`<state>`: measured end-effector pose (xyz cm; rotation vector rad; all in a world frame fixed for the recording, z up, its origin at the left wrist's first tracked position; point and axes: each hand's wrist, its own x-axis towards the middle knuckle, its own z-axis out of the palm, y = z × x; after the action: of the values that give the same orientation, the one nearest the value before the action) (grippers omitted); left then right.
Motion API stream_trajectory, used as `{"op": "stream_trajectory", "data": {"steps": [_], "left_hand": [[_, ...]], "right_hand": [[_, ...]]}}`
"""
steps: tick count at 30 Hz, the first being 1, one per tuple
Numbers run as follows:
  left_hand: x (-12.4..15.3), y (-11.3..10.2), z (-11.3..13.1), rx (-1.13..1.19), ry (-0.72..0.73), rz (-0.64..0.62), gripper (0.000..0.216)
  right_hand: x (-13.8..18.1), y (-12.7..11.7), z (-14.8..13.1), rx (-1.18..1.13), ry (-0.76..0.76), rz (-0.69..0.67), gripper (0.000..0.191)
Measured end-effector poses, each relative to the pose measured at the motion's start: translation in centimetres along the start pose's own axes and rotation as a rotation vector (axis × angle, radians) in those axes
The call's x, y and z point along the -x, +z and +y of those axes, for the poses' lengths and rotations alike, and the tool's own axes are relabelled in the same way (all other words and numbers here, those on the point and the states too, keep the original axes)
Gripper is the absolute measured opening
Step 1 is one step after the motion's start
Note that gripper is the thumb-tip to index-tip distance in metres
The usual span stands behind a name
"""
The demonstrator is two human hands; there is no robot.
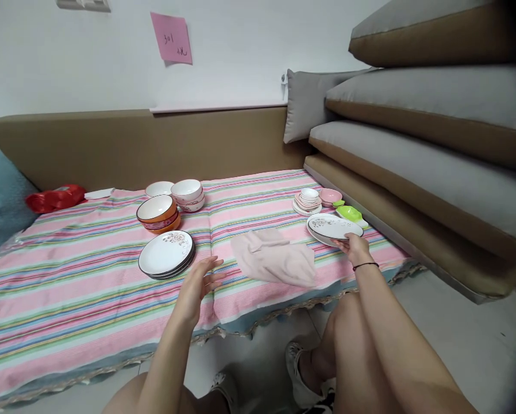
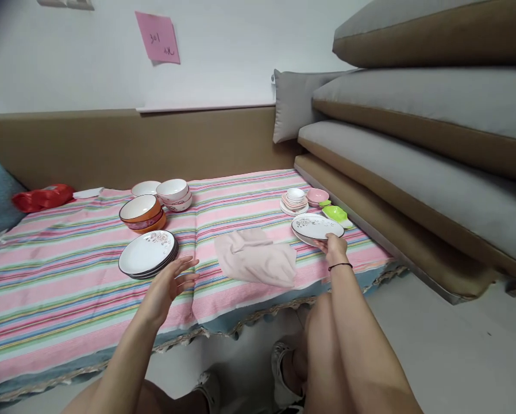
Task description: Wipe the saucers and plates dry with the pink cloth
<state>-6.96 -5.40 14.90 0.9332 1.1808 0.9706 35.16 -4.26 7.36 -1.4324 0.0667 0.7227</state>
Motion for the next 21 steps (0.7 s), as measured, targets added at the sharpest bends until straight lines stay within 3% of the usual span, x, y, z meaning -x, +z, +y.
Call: {"op": "stream_trajectory", "data": {"steps": [8, 21], "left_hand": [[-0.1, -0.1, -0.2, -0.015, -0.008, 0.011, 0.047], [-0.4, 0.3, -0.2, -0.002, -0.017, 0.009, 0.047]], "right_hand": [[-2.1, -0.7, 0.8, 0.001, 0.082, 0.011, 0.020], [-2.2, -0.5, 0.9, 0.031, 0.101, -0.043, 0.012]]}}
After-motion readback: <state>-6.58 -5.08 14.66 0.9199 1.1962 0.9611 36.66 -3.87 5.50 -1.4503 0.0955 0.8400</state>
